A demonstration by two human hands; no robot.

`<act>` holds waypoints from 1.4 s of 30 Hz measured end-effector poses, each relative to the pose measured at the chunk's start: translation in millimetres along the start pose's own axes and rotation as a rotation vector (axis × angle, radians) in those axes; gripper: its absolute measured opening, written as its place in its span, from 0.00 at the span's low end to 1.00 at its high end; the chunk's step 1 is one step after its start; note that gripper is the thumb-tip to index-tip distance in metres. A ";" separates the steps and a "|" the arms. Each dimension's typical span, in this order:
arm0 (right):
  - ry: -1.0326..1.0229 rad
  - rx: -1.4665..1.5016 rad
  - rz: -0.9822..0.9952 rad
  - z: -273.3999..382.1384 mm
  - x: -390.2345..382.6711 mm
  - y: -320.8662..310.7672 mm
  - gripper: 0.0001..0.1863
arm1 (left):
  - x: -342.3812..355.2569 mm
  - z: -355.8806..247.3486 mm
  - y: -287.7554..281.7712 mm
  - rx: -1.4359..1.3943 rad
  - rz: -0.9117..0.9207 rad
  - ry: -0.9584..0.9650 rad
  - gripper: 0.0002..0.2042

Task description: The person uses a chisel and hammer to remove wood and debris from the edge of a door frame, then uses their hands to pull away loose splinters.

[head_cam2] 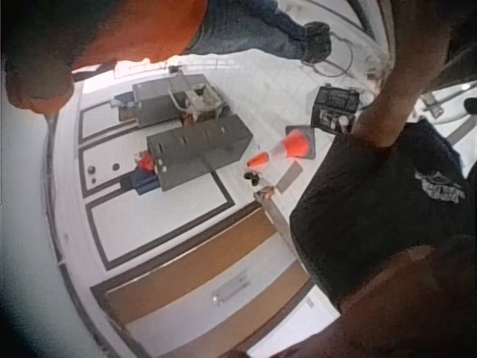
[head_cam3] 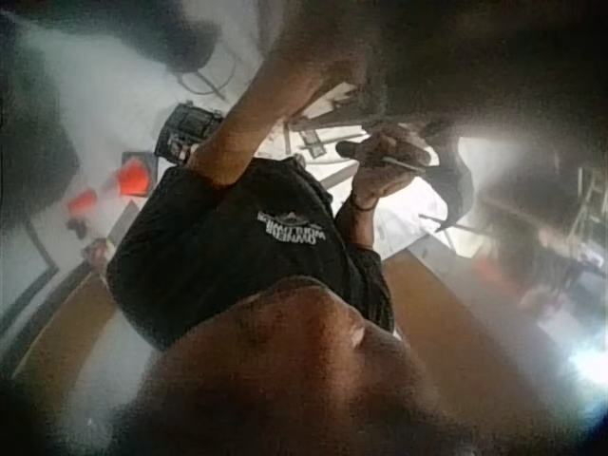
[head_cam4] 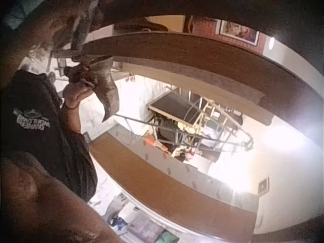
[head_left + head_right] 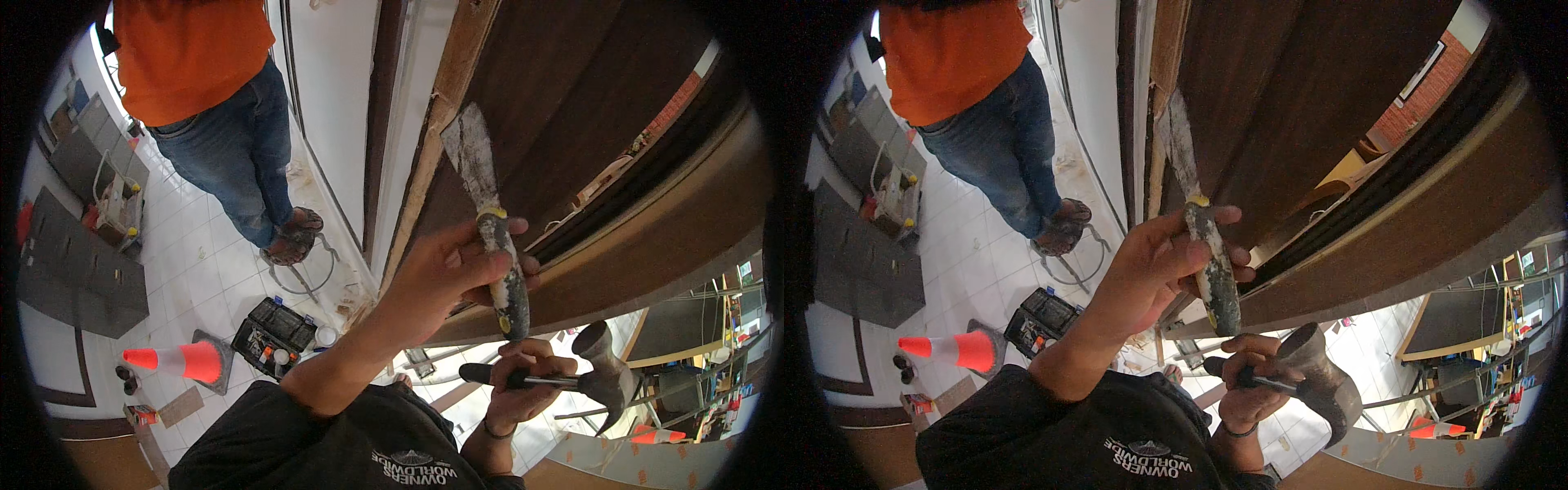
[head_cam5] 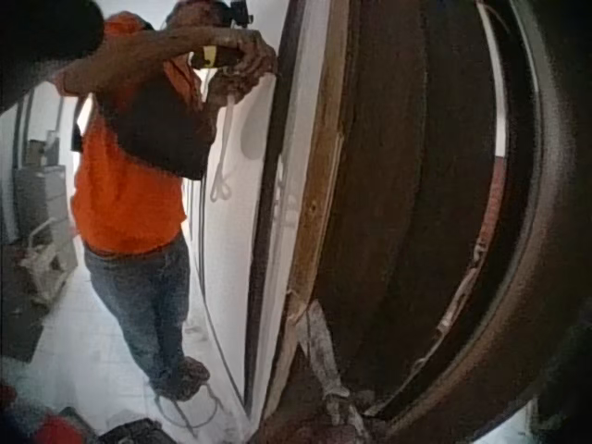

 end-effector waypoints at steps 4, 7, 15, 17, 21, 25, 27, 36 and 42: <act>0.025 0.058 0.012 -7.4 5.8 0.5 0.26 | 6.6 -1.3 2.3 -0.013 -0.035 -0.013 0.23; 0.034 0.039 0.044 -8.6 8.9 -1.3 0.25 | 10.9 -0.9 4.7 -0.049 -0.027 0.040 0.23; 0.068 0.035 -0.006 -15.8 8.0 -6.0 0.27 | 16.4 1.9 11.6 -0.132 -0.048 0.069 0.22; 0.066 0.024 0.005 -17.7 9.3 -7.2 0.26 | 17.8 1.4 14.3 -0.127 -0.050 0.074 0.22; 0.044 0.052 -0.045 -18.4 10.5 -6.2 0.27 | 20.1 1.2 17.4 -0.107 -0.039 0.098 0.22; 0.121 0.092 -0.100 -16.3 8.2 -7.5 0.28 | 19.9 -1.8 25.8 -0.118 -0.061 0.122 0.22; 0.174 0.134 -0.123 -14.1 7.8 -5.9 0.26 | 19.7 -3.1 29.0 -0.156 -0.083 0.124 0.22; 0.009 0.120 -0.044 -16.2 10.8 -2.6 0.24 | 23.4 -9.0 38.2 -0.173 -0.059 0.119 0.23; 0.042 0.152 0.003 -14.8 9.9 -5.6 0.24 | 24.0 -11.2 41.3 -0.239 -0.091 0.126 0.19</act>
Point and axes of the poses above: each hand's wrist, its own x-axis towards the middle knuckle, its own y-axis out of the palm, z = x × y, the point moved 3 cm from there along x, towards the middle knuckle, and after that the axes turned 5 degrees about x, right-handed, at the moved point
